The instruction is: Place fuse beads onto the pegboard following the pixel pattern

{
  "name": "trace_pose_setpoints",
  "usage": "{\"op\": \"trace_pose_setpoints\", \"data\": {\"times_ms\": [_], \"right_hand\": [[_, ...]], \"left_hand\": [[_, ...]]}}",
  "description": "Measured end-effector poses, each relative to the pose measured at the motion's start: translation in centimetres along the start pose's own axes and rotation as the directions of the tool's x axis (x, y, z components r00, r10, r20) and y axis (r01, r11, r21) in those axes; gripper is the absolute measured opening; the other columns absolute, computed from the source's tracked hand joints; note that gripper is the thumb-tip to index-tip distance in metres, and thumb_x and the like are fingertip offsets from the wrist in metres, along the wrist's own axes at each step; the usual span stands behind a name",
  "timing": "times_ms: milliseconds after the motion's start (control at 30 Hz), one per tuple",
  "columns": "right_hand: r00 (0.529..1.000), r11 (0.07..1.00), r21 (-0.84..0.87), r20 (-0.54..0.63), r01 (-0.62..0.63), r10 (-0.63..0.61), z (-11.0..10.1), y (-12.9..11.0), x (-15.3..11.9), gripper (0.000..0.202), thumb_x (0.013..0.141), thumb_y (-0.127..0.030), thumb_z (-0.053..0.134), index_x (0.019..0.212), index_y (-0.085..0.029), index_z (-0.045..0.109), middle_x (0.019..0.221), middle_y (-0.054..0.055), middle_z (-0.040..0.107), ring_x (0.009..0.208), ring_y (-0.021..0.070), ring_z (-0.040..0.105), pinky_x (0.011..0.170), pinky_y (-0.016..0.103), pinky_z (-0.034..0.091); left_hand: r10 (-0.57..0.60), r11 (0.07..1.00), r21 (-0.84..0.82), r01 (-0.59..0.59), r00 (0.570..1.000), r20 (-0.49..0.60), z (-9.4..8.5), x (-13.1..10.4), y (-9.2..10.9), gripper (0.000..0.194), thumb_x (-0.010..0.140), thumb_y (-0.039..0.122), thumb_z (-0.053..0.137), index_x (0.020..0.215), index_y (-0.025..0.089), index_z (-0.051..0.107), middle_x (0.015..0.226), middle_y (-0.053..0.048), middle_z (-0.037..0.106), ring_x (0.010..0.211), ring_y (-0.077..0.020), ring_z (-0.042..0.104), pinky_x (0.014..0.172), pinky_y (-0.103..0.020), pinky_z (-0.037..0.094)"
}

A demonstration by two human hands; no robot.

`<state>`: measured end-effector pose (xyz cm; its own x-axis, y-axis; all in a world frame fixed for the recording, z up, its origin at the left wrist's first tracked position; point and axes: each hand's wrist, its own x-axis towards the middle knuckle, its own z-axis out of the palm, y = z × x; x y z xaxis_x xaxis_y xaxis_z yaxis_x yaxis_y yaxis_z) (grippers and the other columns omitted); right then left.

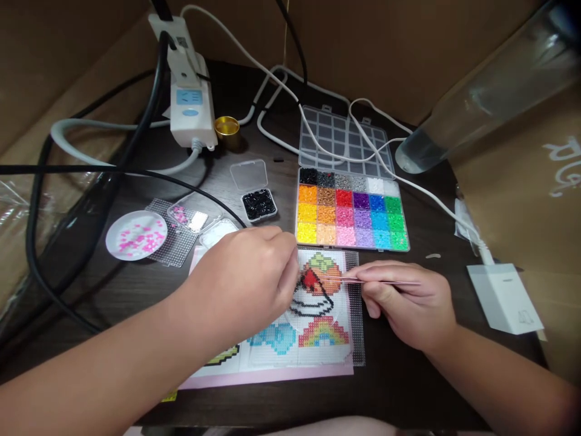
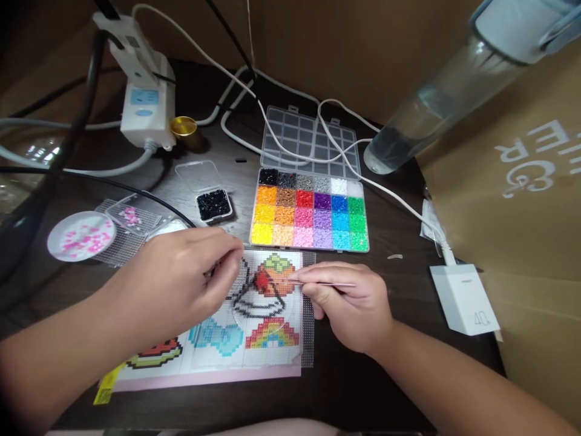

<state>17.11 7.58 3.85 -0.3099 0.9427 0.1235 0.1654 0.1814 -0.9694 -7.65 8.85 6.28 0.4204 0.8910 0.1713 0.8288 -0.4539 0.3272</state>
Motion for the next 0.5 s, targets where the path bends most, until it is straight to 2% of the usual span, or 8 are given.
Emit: {"op": "trace_pose_setpoints", "data": {"times_ms": [233, 500], "right_hand": [[0.997, 0.999, -0.046, 0.071, -0.011, 0.015, -0.59, 0.01, -0.19, 0.025, 0.089, -0.011, 0.068, 0.098, -0.031, 0.081, 0.096, 0.004, 0.08, 0.042, 0.0097, 0.06, 0.039, 0.026, 0.053], [0.994, 0.997, -0.065, 0.101, -0.042, 0.048, -0.62, -0.16, -0.11, 0.021, 0.088, -0.014, 0.068, 0.097, -0.028, 0.081, 0.094, 0.006, 0.08, 0.043, 0.0109, 0.061, 0.038, 0.025, 0.054]], "left_hand": [[-0.039, 0.999, 0.008, 0.039, 0.994, 0.101, 0.54, 0.26, -0.35, 0.02, 0.087, 0.018, 0.05, 0.082, 0.017, 0.069, 0.07, -0.004, 0.064, 0.066, -0.024, 0.067, 0.057, -0.037, 0.049], [0.027, 0.998, 0.062, -0.03, 0.998, 0.054, 0.76, 0.16, -0.33, 0.017, 0.087, 0.021, 0.053, 0.086, 0.017, 0.07, 0.07, -0.004, 0.065, 0.066, -0.0217, 0.065, 0.057, -0.034, 0.049]]}}
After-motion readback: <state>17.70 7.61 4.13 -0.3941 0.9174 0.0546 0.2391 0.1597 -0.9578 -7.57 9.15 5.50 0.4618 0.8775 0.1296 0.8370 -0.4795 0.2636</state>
